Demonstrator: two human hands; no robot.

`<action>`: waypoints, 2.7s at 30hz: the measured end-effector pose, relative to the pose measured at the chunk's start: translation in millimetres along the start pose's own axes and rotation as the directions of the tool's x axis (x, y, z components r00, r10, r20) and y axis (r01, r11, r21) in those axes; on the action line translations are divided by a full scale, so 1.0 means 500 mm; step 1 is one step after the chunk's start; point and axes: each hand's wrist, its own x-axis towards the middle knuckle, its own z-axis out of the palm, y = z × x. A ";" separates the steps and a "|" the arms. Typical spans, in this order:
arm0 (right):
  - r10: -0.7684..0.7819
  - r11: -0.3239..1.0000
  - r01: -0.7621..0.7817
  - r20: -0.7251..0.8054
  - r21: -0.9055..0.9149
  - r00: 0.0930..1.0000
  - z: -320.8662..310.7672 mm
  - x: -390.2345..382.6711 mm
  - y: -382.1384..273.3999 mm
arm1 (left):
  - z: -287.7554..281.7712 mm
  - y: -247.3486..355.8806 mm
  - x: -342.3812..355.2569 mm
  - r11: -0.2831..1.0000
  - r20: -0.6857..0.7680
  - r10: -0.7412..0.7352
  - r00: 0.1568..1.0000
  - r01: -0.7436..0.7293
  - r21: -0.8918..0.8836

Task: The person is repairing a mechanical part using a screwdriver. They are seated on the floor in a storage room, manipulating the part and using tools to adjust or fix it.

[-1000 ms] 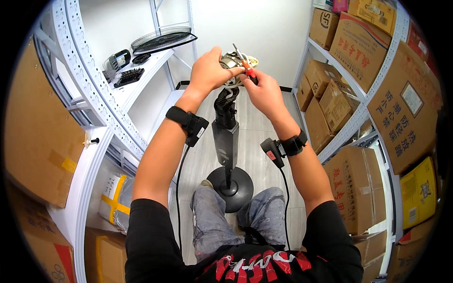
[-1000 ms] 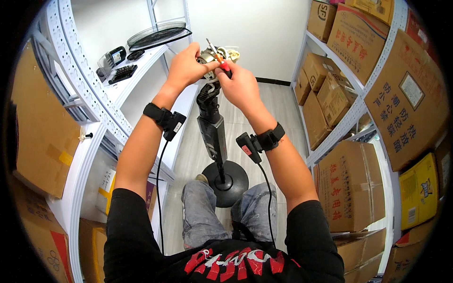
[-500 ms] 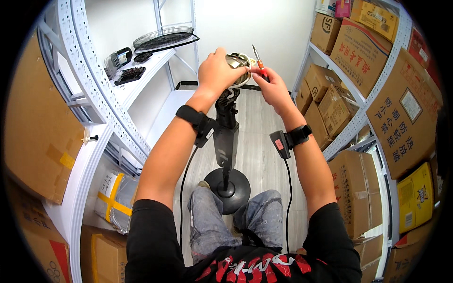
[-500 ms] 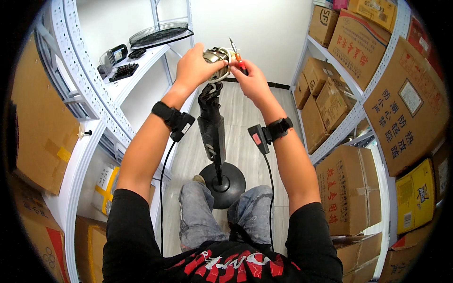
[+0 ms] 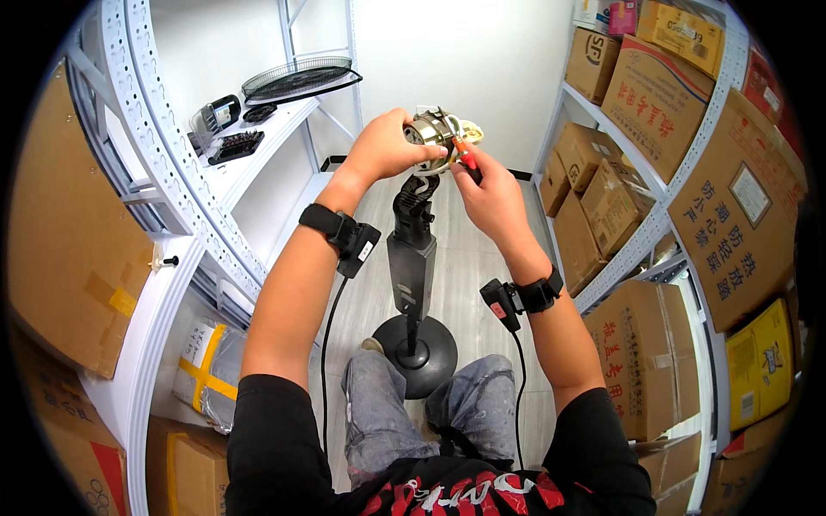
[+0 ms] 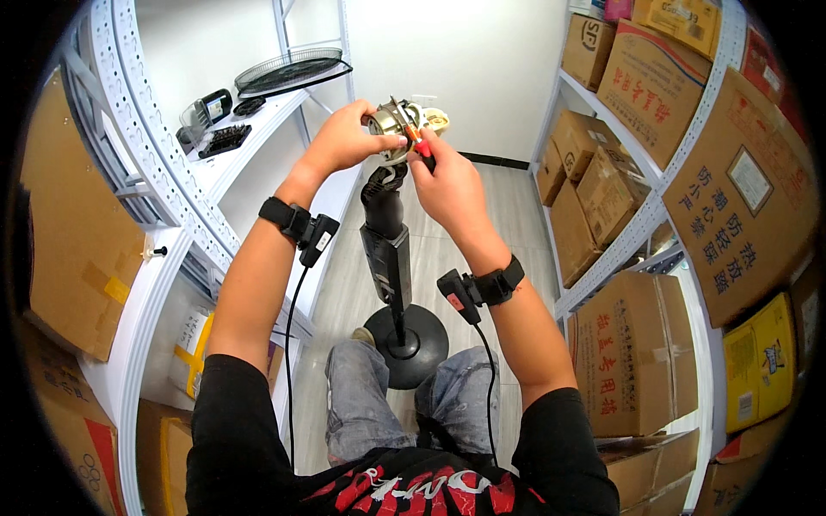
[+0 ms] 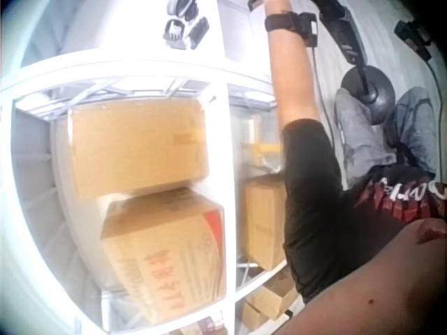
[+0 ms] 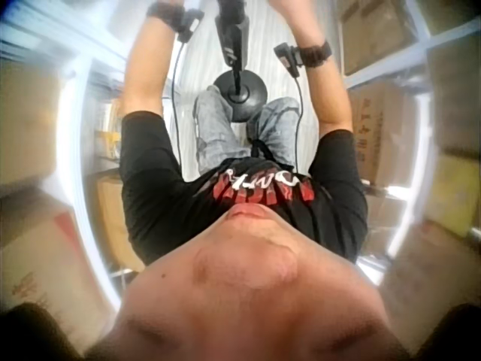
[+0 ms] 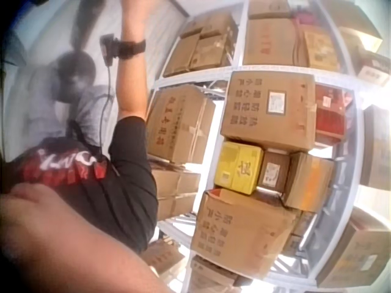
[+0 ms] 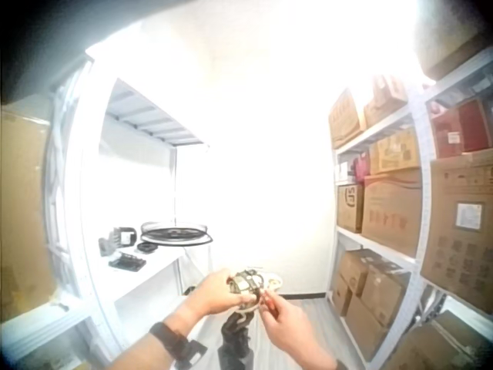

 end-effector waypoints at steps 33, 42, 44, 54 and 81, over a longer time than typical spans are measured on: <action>-0.270 0.962 0.272 -0.126 -0.001 0.954 -0.074 0.091 0.051 | -0.047 -0.015 -0.003 0.967 0.112 0.174 0.978 -0.191 0.168; -0.133 0.987 0.153 0.275 -0.052 0.952 -0.067 0.160 0.001 | -0.095 -0.022 0.028 0.952 0.421 0.274 0.865 -0.305 0.007; -0.097 0.987 0.135 0.357 -0.085 0.929 -0.074 0.160 -0.008 | -0.107 -0.007 0.024 0.952 0.463 0.287 0.838 -0.305 -0.038; 0.014 1.000 -0.025 0.441 0.019 0.898 -0.055 0.128 -0.023 | -0.094 -0.065 -0.068 0.918 -0.047 0.397 0.917 -0.398 0.003; -0.135 0.987 0.152 0.229 -0.060 0.964 0.008 0.079 -0.029 | -0.075 -0.075 -0.123 0.946 0.037 0.190 0.981 -0.173 -0.274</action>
